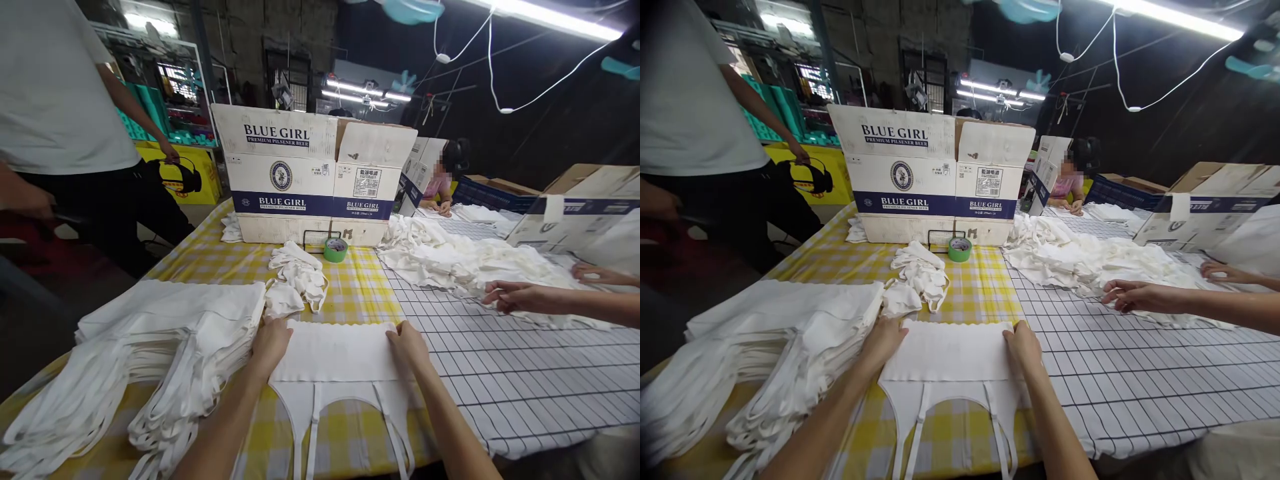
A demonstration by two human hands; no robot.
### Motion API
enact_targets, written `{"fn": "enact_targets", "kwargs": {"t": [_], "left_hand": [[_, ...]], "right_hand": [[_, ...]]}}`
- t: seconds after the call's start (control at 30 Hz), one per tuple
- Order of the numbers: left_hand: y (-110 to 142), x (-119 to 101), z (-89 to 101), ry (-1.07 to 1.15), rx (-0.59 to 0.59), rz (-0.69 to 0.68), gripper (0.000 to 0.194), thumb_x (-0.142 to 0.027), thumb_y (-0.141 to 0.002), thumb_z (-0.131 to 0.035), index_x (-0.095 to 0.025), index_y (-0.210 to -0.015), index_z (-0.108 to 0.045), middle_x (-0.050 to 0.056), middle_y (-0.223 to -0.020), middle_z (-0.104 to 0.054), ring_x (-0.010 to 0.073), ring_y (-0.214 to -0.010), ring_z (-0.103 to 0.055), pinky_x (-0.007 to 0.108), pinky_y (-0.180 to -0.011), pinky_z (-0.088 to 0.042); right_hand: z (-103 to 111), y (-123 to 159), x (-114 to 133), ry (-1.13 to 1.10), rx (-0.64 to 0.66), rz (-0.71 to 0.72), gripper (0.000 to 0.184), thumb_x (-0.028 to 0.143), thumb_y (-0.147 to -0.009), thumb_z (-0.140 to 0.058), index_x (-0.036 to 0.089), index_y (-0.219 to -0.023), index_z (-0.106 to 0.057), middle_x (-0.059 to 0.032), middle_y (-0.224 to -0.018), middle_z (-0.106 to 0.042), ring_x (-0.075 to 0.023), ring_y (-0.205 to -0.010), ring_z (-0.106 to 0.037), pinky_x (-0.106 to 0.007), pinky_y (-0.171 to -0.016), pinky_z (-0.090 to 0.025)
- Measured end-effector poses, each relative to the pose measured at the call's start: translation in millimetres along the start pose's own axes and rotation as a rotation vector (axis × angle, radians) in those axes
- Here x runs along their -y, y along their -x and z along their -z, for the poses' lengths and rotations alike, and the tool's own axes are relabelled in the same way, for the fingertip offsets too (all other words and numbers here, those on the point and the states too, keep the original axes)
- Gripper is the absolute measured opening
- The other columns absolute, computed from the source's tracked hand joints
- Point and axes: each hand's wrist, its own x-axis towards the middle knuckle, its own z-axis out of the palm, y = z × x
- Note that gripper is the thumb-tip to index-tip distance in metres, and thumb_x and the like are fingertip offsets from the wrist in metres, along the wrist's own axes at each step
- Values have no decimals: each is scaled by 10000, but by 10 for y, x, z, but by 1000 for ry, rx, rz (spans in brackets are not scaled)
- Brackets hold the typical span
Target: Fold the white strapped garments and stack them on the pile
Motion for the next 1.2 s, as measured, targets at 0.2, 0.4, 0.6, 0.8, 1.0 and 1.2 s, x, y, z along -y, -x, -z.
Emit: {"fn": "enact_targets", "kwargs": {"t": [0.2, 0.4, 0.6, 0.8, 1.0, 1.2], "left_hand": [[5, 47, 18, 135, -44, 11, 80, -160, -687, -482, -163, -621, -526, 32, -656, -562, 184, -677, -554, 277, -619, -376], [258, 1, 52, 599, -39, 24, 82, -254, -732, -482, -174, -744, -494, -34, -618, -529, 119, -567, -523, 221, -531, -363], [698, -103, 315, 1552, 156, 170, 622, -269, -607, -725, -187, -1153, -440, 23, -859, -649, 152, -737, -619, 241, -643, -464], [1331, 95, 987, 1592, 246, 183, 296, -259, -642, -732, -137, -899, -651, 68, -851, -680, 170, -735, -629, 254, -677, -501], [1969, 846, 2071, 1384, -314, 346, 322, -344, -537, -790, -225, -807, -662, 8, -775, -694, 203, -689, -625, 292, -596, -533], [1971, 1570, 2962, 920, -671, 252, 199, -442, -761, -588, -337, -929, -595, -142, -803, -674, 149, -733, -599, 261, -645, -506]], "right_hand": [[135, 85, 74, -141, 84, 89, 165, 341, -739, -500, 192, -667, -496, -7, -657, -571, -160, -623, -517, -249, -542, -354], [462, 419, 187, -893, 388, 114, 353, 511, -708, -594, 182, -826, -550, -30, -798, -607, -179, -696, -570, -280, -619, -459], [720, 695, 341, -1019, 430, 69, 318, 455, -706, -648, 210, -896, -577, -41, -795, -615, -182, -649, -571, -277, -550, -458], [1113, 993, 494, -896, 318, 159, 285, 464, -579, -732, 217, -650, -609, -47, -599, -580, -173, -514, -518, -271, -433, -399], [1248, 1370, 989, -782, 524, 496, 189, 363, -514, -783, 241, -598, -666, -71, -594, -583, -194, -512, -507, -297, -436, -384], [836, 1804, 2167, -823, 803, 774, 198, 370, -764, -622, 202, -667, -584, -15, -598, -527, -142, -530, -494, -242, -463, -368]]}}
